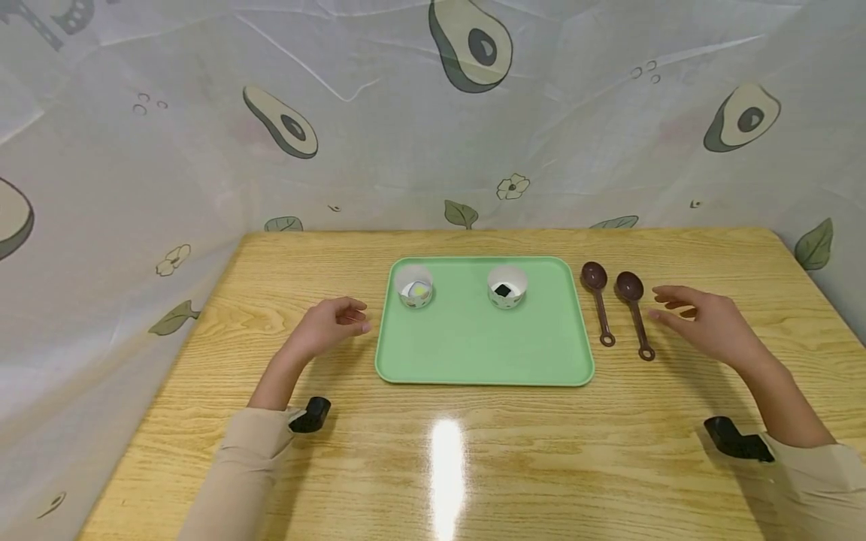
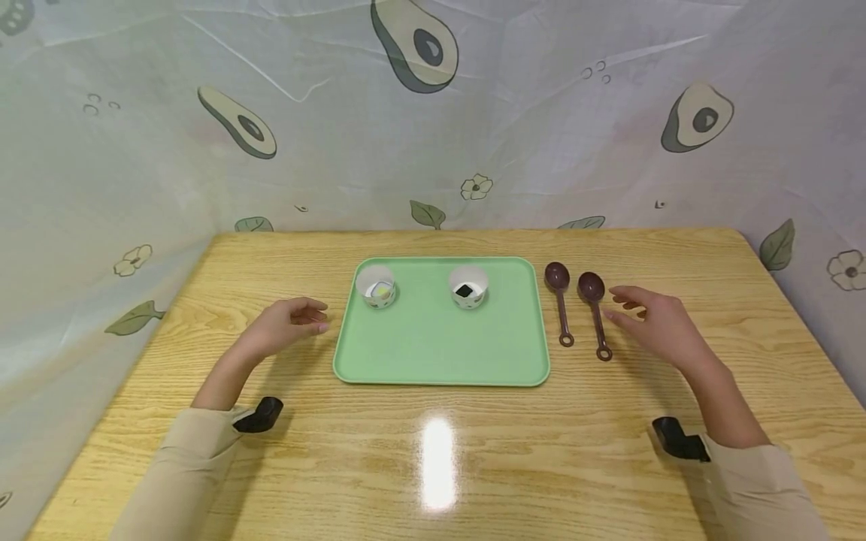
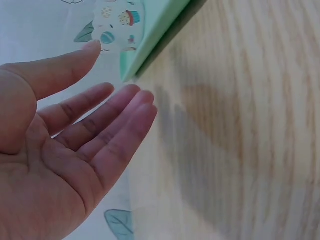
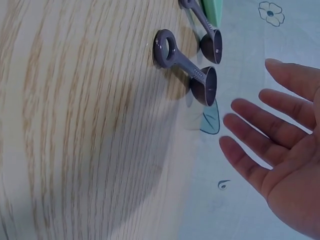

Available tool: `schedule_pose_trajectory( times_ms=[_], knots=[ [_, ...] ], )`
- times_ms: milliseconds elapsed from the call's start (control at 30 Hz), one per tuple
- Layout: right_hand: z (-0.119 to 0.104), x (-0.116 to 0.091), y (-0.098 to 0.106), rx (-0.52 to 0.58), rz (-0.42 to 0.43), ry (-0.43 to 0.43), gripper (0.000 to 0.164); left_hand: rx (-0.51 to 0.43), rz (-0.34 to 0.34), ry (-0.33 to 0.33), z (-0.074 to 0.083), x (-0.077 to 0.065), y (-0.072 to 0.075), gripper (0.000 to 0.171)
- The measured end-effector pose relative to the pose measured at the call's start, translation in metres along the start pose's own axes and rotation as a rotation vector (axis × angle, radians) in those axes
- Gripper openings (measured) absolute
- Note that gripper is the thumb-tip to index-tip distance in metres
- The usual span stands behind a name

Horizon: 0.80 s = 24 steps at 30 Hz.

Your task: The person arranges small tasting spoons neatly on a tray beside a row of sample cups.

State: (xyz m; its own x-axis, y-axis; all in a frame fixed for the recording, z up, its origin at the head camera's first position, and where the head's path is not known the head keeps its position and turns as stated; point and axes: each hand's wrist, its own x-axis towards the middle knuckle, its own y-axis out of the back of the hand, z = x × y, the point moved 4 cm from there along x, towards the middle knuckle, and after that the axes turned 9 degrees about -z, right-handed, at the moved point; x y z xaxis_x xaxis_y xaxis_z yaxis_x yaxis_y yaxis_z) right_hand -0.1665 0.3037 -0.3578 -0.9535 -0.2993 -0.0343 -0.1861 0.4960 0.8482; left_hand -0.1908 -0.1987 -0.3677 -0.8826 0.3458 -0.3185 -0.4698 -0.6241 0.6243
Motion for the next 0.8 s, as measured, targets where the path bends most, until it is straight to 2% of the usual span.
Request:
schedule_pose_trajectory(
  times_ms=[167,233,500,800],
  knots=[
    [-0.002,0.0,-0.001,-0.002,0.011,0.037,0.037,-0.164,-0.037,0.038,-0.005,0.001,-0.005,0.037],
    [-0.003,-0.001,-0.001,-0.005,0.014,0.048,0.033,-0.196,-0.045,0.053,-0.006,0.002,-0.007,0.034],
    [-0.002,0.001,-0.001,0.066,-0.026,0.026,0.029,-0.258,-0.048,0.105,-0.008,0.009,-0.016,0.022],
    [-0.003,0.003,-0.003,0.07,-0.041,-0.005,0.029,-0.311,-0.06,0.145,-0.006,0.012,-0.022,0.019]
  ],
)
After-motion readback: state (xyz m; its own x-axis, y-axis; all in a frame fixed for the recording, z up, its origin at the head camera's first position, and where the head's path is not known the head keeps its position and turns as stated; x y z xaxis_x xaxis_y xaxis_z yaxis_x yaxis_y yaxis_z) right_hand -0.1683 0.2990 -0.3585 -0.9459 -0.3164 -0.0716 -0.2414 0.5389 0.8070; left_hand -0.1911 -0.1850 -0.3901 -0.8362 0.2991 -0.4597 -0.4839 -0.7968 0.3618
